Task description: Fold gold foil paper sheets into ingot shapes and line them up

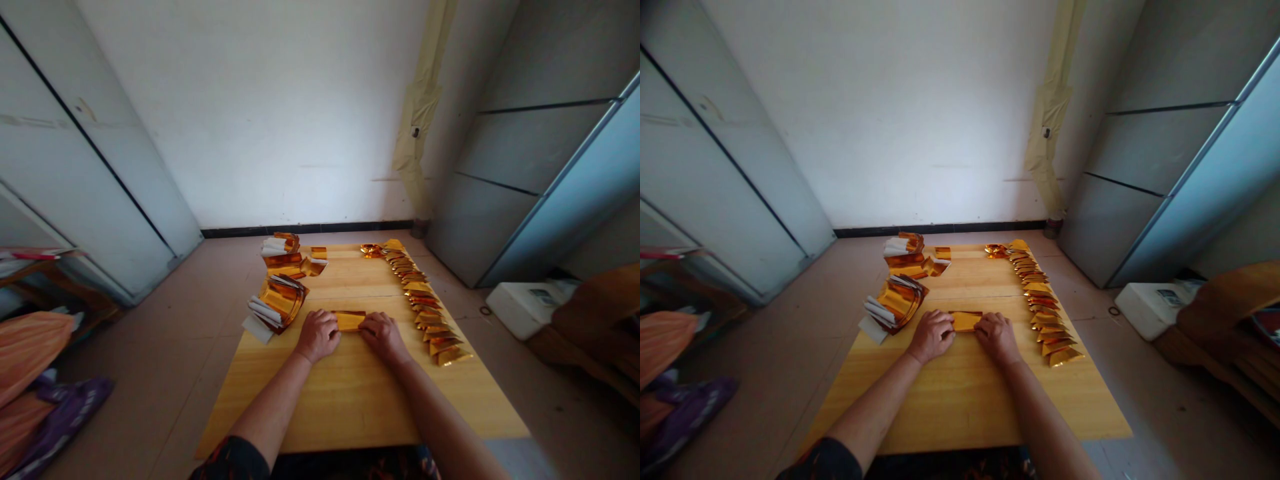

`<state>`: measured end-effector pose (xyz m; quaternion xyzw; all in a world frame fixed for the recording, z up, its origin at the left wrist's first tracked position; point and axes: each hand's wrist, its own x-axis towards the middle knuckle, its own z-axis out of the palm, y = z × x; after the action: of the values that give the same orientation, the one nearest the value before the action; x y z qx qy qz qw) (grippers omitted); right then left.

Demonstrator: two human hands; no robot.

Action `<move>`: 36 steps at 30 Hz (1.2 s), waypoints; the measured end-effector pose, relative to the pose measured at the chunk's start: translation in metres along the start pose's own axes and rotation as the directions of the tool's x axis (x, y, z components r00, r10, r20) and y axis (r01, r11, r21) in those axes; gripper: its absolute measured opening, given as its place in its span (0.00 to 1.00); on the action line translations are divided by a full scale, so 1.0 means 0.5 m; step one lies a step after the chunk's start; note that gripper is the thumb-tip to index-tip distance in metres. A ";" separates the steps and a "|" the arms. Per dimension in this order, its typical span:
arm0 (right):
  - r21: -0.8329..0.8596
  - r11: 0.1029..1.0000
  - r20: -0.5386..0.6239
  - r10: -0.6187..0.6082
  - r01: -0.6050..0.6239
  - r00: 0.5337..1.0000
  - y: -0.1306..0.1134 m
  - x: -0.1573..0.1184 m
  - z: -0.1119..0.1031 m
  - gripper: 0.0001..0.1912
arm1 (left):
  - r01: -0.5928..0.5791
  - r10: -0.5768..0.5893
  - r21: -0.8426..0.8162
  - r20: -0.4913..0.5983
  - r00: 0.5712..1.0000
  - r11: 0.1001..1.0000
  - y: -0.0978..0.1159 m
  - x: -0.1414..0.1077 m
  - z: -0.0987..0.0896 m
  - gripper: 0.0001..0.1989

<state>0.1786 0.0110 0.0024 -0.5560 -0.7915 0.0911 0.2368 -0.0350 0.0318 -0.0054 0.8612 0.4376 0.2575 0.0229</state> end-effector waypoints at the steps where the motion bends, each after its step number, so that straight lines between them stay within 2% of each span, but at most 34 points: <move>1: 0.009 1.000 0.003 -0.005 0.005 1.000 0.003 -0.001 0.000 0.08 | -0.002 0.002 -0.005 -0.002 1.000 1.000 -0.001 0.000 0.001 0.04; 9: 0.030 0.997 0.027 -0.065 0.065 0.998 0.021 -0.008 0.004 0.09 | -0.002 0.002 0.003 0.032 0.999 1.000 0.009 -0.003 -0.015 0.03; 14: -0.019 0.992 -0.001 -0.123 0.123 0.992 0.009 -0.017 -0.002 0.10 | 0.039 -0.040 0.030 0.047 0.998 0.999 0.020 0.001 -0.028 0.13; 17: -0.030 0.990 -0.031 -0.142 0.141 0.989 0.002 -0.022 -0.003 0.10 | 0.069 -0.070 0.035 0.031 0.997 0.997 0.020 0.003 -0.027 0.23; 20: -0.020 0.989 -0.048 -0.147 0.146 0.988 -0.003 -0.024 -0.005 0.11 | 0.088 -0.089 0.028 0.030 0.996 0.996 0.017 0.003 -0.022 0.28; 27: -0.028 0.987 -0.067 -0.162 0.161 0.985 -0.001 -0.025 -0.001 0.12 | 0.085 -0.086 0.011 0.029 0.996 0.996 0.012 0.000 -0.015 0.25; 32: -0.027 0.991 -0.084 -0.132 0.130 0.988 0.009 -0.025 0.009 0.17 | 0.084 -0.085 0.021 0.028 0.996 0.996 0.012 0.001 -0.015 0.24; 36: -0.039 0.993 -0.039 -0.115 0.113 0.993 0.006 -0.023 0.005 0.11 | 0.085 -0.086 0.029 0.053 0.995 0.996 0.013 0.003 -0.017 0.21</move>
<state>0.1828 0.0016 -0.0042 -0.5158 -0.8185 0.0512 0.2478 -0.0338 0.0273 0.0042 0.8485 0.4768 0.2271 0.0341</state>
